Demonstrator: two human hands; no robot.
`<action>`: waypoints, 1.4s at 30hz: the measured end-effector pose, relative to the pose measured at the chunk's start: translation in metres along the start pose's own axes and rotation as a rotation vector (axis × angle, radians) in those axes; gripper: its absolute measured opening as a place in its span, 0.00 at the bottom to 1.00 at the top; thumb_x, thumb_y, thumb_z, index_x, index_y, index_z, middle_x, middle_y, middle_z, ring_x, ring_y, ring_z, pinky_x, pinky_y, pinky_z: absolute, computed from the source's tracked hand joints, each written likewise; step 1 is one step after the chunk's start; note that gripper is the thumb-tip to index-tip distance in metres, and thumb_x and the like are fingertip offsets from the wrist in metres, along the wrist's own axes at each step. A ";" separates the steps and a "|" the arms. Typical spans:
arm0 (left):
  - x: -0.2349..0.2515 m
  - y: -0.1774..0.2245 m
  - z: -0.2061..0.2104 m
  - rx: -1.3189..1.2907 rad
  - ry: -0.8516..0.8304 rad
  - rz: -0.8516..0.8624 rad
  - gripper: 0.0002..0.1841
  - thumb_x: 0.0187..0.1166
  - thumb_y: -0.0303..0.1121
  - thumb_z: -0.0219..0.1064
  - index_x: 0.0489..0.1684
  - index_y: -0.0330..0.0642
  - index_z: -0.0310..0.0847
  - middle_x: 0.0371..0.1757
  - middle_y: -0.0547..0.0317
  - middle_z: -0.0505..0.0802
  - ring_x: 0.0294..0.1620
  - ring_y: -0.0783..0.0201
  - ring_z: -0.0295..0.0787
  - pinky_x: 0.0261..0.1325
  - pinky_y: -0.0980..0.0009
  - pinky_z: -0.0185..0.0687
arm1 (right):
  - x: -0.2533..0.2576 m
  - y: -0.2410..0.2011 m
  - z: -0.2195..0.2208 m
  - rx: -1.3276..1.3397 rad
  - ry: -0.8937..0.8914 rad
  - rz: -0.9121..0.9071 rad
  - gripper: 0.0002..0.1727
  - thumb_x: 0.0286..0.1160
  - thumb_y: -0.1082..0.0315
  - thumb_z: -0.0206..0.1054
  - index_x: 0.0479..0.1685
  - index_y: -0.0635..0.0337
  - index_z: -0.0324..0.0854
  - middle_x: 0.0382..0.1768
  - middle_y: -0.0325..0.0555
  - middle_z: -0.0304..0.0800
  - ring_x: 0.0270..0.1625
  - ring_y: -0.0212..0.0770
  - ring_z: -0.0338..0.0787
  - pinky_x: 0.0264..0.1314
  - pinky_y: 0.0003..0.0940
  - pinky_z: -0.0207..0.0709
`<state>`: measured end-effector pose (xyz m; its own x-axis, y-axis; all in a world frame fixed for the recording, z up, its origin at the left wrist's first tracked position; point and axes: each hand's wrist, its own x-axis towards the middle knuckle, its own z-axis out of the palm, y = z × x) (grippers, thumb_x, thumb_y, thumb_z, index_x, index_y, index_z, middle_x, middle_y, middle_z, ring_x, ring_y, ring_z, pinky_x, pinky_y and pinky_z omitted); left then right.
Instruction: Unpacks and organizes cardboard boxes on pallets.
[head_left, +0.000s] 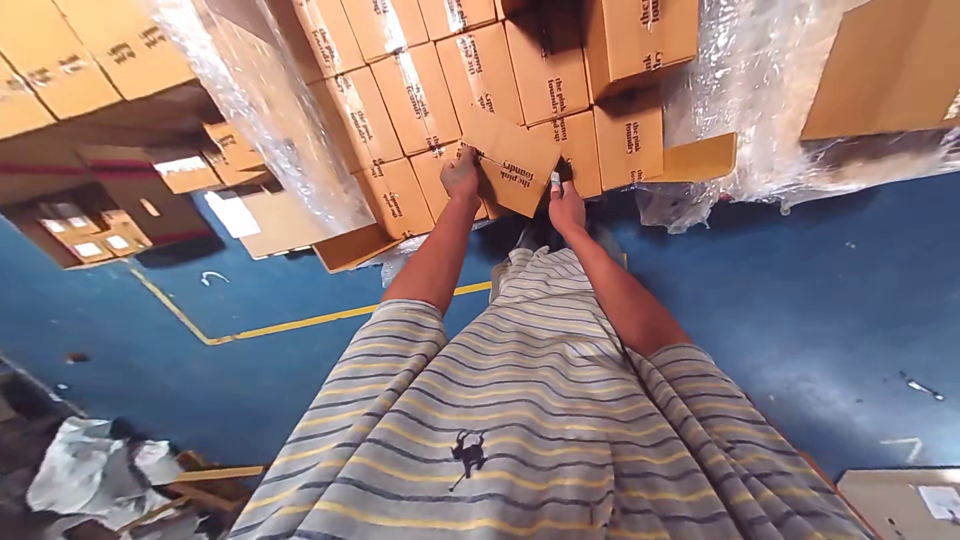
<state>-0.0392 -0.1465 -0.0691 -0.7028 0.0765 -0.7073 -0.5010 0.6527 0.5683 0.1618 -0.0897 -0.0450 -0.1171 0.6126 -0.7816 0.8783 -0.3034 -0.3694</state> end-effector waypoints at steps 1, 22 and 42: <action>0.001 0.000 0.001 -0.007 0.003 0.002 0.28 0.78 0.55 0.70 0.57 0.37 0.83 0.55 0.42 0.90 0.59 0.49 0.89 0.60 0.44 0.86 | -0.001 0.002 -0.001 -0.060 -0.032 -0.037 0.25 0.95 0.51 0.44 0.73 0.56 0.75 0.60 0.59 0.90 0.64 0.59 0.90 0.61 0.64 0.81; -0.024 -0.047 -0.058 -0.114 -0.370 0.263 0.34 0.89 0.42 0.61 0.91 0.42 0.53 0.83 0.40 0.73 0.77 0.47 0.80 0.67 0.47 0.87 | 0.029 -0.050 -0.080 -0.590 0.092 -0.623 0.20 0.73 0.60 0.67 0.65 0.50 0.85 0.51 0.58 0.93 0.54 0.65 0.92 0.48 0.69 0.81; -0.394 0.200 0.210 0.032 -0.965 0.912 0.18 0.86 0.30 0.61 0.70 0.32 0.70 0.56 0.51 0.88 0.52 0.61 0.92 0.55 0.58 0.93 | -0.128 0.161 -0.458 0.060 1.322 -0.777 0.14 0.67 0.74 0.71 0.52 0.61 0.92 0.53 0.52 0.97 0.52 0.51 0.97 0.52 0.54 0.90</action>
<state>0.2441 0.1119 0.2350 -0.1337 0.9858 -0.1013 -0.0232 0.0991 0.9948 0.5300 0.1173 0.2254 -0.0125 0.8092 0.5874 0.7739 0.3798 -0.5067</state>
